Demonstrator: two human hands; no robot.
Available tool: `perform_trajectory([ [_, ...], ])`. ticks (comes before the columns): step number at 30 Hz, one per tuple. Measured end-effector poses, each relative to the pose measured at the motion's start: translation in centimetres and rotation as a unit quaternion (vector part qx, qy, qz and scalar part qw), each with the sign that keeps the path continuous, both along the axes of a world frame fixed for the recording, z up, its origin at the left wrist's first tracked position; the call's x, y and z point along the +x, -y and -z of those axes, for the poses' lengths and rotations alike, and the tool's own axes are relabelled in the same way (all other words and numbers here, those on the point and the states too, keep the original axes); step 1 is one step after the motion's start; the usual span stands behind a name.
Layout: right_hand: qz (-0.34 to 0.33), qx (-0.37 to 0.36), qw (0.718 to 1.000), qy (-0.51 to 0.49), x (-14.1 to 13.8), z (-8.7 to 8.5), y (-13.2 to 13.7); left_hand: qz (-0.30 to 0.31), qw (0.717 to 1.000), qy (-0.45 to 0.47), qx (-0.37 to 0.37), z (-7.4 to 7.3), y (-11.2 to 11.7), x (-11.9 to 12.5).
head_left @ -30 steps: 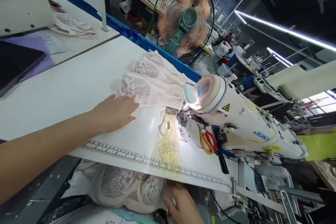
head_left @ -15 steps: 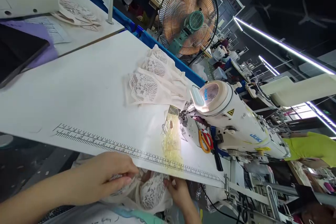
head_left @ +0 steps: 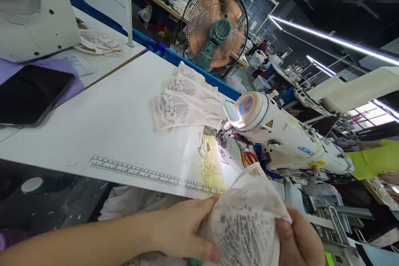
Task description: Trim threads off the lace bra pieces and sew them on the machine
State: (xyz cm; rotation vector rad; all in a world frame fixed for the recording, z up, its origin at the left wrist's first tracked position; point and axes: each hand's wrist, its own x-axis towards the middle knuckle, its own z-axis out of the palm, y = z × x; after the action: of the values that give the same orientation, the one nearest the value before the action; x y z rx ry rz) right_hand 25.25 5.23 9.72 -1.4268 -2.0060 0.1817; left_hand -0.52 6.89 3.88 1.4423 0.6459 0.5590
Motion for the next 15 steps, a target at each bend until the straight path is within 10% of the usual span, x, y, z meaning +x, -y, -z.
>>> perform_trajectory([
  [4, -0.053, -0.121, 0.985, -0.114, -1.3, -1.8, -3.8, -0.069, 0.946, 0.169, -0.268, -1.7, -1.2, 1.9],
  [7, -0.16, -0.311, 0.909, -0.226, -2.0, -0.2, -6.5, -0.197, 0.909, 0.201, -0.307, -3.6, -2.7, -0.6],
  [11, -0.214, -0.418, 0.855, -0.22, -3.9, 3.0, -9.9, -0.299, 0.944, 0.071, -0.122, -4.8, -5.5, -6.0],
  [15, -0.177, -0.275, 0.944, 0.048, -6.6, 5.1, -13.3, -0.32, 0.889, -0.267, 0.191, -3.6, -8.5, -10.9],
])
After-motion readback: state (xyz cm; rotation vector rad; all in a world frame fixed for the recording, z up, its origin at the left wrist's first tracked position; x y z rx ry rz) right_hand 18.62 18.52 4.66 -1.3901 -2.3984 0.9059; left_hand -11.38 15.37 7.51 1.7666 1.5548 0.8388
